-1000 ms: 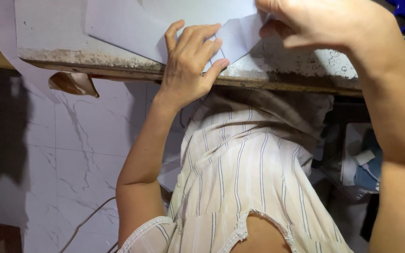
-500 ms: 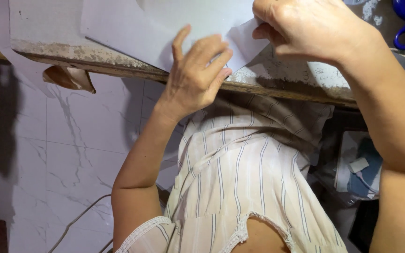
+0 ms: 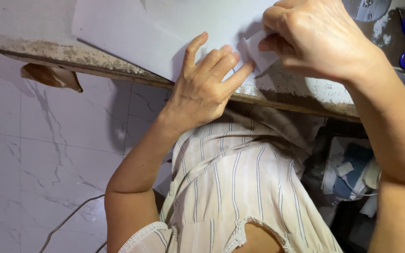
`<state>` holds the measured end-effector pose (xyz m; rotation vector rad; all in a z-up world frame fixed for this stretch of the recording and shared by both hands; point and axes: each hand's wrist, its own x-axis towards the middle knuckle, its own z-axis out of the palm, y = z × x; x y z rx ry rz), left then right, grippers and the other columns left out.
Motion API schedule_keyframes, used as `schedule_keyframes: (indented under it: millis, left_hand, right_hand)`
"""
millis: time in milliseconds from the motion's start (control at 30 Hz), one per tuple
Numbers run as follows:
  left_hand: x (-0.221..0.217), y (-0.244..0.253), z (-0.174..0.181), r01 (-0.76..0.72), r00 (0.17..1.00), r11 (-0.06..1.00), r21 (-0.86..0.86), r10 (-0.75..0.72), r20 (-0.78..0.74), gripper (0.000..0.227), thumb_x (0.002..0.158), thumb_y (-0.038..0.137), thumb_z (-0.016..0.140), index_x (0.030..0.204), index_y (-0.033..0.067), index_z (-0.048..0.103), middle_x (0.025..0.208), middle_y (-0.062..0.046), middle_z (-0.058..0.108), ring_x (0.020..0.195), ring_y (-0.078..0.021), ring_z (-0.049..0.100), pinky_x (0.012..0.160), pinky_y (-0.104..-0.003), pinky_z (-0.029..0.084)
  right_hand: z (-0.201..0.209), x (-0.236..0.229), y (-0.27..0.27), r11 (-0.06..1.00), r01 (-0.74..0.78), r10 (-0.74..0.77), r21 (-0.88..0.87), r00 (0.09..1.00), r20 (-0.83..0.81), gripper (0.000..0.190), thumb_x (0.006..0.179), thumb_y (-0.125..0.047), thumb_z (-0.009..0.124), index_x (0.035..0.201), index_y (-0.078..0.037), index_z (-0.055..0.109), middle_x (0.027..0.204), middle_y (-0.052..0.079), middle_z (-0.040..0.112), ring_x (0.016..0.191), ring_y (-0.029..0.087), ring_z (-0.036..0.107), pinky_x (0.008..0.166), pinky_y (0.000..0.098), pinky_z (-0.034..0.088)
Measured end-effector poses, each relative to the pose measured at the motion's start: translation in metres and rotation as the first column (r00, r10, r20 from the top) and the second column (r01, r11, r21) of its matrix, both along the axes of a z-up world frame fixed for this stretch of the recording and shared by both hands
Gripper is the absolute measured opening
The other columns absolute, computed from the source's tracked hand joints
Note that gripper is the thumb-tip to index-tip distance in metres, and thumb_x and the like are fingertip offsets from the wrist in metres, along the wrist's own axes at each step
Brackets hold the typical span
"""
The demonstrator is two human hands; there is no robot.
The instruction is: Folding and aligning fabric pieces on a sewing machine table, including handling small fasteners and using a marking tool.
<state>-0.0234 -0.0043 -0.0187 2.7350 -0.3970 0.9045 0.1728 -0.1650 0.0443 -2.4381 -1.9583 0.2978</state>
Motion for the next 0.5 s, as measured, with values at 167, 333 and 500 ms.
schedule_keyframes:
  millis: [167, 333, 500]
  left_hand:
    - [0.0000, -0.0003, 0.0048, -0.023, 0.999, 1.000, 0.003, 0.023, -0.040, 0.032, 0.089, -0.001, 0.064, 0.118, 0.0084, 0.074, 0.106, -0.010, 0.062, 0.108, -0.0275, 0.061, 0.111, -0.053, 0.036]
    - [0.0000, 0.0013, 0.0041, -0.024, 0.997, 1.000, 0.003, 0.024, -0.073, 0.027, 0.090, 0.005, 0.067, 0.116, 0.0090, 0.072, 0.113, -0.012, 0.060, 0.110, -0.0279, 0.058, 0.106, -0.051, 0.041]
    - [-0.0005, 0.0031, -0.0003, 0.005, 0.995, 0.999, -0.035, -0.008, -0.103, 0.026, 0.092, 0.001, 0.067, 0.116, 0.0090, 0.074, 0.147, -0.014, 0.050, 0.113, -0.0272, 0.060, 0.109, -0.050, 0.042]
  right_hand:
    - [-0.0047, -0.0011, 0.0015, 0.998, -0.047, 0.042, 0.052, 0.996, 0.080, 0.037, 0.093, -0.018, 0.079, 0.077, -0.006, 0.048, 0.072, 0.010, 0.055, 0.066, 0.034, 0.055, 0.060, 0.0468, 0.035]
    - [-0.0051, -0.0061, 0.0068, 0.998, -0.013, 0.006, 0.065, 0.994, 0.107, 0.040, 0.083, -0.021, 0.080, 0.069, -0.006, 0.046, 0.070, 0.008, 0.054, 0.066, 0.033, 0.054, 0.061, 0.0473, 0.033]
    - [-0.0056, -0.0062, 0.0088, 0.996, -0.033, 0.024, 0.078, 0.993, 0.119, 0.034, 0.087, -0.014, 0.074, 0.069, -0.007, 0.045, 0.067, 0.007, 0.051, 0.063, 0.031, 0.052, 0.059, 0.0451, 0.032]
